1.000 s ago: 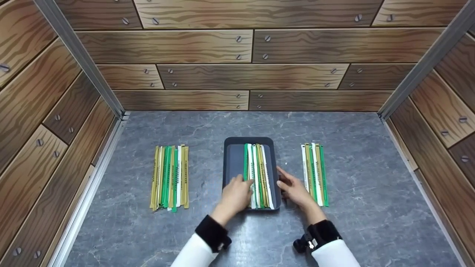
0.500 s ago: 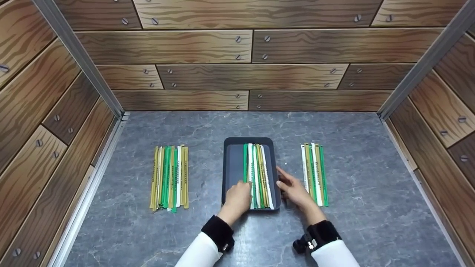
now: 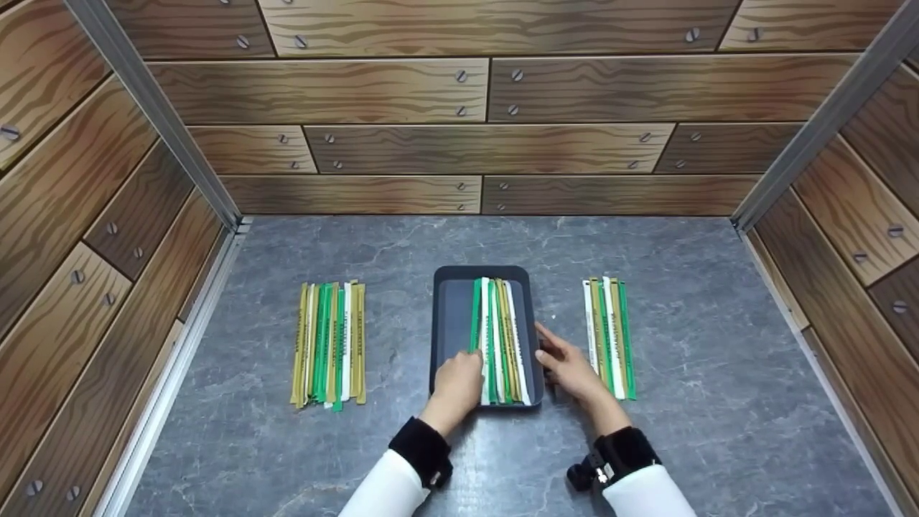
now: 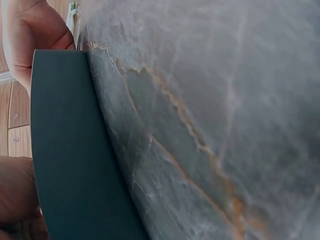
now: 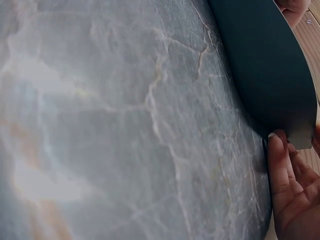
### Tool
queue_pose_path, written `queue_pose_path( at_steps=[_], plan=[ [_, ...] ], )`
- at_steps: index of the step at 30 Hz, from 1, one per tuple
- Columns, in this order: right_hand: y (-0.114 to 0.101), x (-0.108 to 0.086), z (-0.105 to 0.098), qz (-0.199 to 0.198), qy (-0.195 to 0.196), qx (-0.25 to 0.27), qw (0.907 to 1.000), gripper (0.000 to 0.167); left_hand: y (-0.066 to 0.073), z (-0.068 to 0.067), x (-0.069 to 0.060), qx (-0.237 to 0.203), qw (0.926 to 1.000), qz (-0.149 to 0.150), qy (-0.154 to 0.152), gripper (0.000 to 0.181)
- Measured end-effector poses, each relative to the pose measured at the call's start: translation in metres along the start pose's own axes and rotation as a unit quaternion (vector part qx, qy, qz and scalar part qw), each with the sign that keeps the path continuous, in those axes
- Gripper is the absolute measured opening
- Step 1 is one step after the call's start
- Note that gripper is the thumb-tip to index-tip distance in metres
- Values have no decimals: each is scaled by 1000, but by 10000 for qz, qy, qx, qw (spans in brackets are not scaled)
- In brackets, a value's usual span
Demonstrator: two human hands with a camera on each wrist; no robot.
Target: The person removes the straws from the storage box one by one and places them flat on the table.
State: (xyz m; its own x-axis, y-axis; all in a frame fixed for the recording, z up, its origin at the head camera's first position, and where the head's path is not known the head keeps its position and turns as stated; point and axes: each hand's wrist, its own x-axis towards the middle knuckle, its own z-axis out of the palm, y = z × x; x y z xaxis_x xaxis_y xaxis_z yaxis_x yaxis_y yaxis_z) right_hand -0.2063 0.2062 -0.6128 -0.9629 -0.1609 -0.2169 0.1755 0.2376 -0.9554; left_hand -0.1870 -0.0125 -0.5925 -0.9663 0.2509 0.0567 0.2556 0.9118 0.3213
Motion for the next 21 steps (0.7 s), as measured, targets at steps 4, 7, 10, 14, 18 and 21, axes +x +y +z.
queue_pose_path(
  at_steps=[4,7,10,14,18,21],
  plan=[
    [0,0,0,-18,7,-4,10000,55,-2,-1,0,-120,9999,-85,1,12],
    [1,0,0,8,12,-60,10000,55,-5,-3,-1,-221,9996,-144,-24,16],
    [2,0,0,22,24,-82,10000,56,-8,-3,-2,-216,9996,-156,41,14],
    [3,1,0,20,42,-38,10000,56,-10,-5,-3,-259,9994,-204,61,17],
    [3,2,0,39,70,-3,10000,56,-12,-12,-5,-553,9979,-331,17,29],
    [3,2,1,56,80,24,9999,56,-13,-22,-7,-820,9958,-364,168,36]
  ],
)
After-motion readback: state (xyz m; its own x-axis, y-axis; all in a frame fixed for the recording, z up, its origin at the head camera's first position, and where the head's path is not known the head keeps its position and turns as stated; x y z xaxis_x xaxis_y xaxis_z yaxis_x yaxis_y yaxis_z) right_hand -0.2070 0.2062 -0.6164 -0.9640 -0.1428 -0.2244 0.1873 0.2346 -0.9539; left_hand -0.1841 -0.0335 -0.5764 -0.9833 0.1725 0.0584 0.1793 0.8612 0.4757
